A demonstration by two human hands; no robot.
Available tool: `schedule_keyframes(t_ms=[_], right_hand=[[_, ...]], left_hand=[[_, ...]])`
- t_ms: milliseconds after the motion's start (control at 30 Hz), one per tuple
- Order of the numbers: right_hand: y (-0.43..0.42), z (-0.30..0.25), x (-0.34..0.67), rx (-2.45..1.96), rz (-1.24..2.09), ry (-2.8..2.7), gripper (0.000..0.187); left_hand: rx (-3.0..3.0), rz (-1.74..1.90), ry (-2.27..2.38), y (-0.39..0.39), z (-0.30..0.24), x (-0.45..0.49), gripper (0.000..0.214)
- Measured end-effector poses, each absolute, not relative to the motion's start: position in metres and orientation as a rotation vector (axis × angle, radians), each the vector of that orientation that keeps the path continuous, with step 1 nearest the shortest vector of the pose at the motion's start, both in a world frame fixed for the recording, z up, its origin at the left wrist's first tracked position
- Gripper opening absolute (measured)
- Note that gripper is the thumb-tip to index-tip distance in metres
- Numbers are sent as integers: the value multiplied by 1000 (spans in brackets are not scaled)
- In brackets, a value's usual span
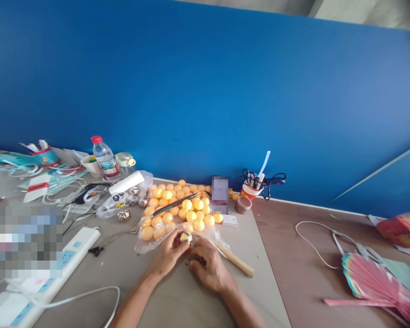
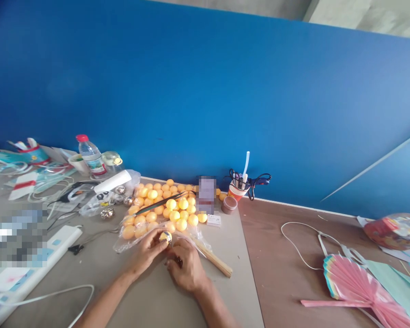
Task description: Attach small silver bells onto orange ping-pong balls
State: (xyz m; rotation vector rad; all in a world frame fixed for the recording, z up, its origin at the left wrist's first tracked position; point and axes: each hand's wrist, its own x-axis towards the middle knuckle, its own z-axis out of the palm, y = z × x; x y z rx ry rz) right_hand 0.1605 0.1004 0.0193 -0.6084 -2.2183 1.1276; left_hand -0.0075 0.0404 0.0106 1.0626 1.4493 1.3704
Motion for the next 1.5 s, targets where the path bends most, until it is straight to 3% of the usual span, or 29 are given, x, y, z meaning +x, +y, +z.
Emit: schedule_keyframes(t_ms=[167, 400, 500, 667, 833, 1500], right_hand=[[98, 8, 159, -559, 868, -2483, 26], [92, -3, 150, -592, 753, -2455, 12], [92, 0, 148, -583, 881, -2345, 13], [100, 1, 149, -757, 1455, -1833, 6], [110, -1, 152, -843, 1834, -1406, 26], [109, 3, 148, -849, 1851, -1498, 27]], left_hand=[[1020, 1445, 1422, 41, 9, -5, 42], [1049, 1439, 1370, 43, -1, -7, 42], [1054, 1436, 1362, 44, -2, -7, 42], [1150, 1389, 1483, 42, 4, -9, 42], [1132, 1307, 1376, 41, -4, -10, 50], [1247, 1252, 1461, 41, 0, -8, 47]])
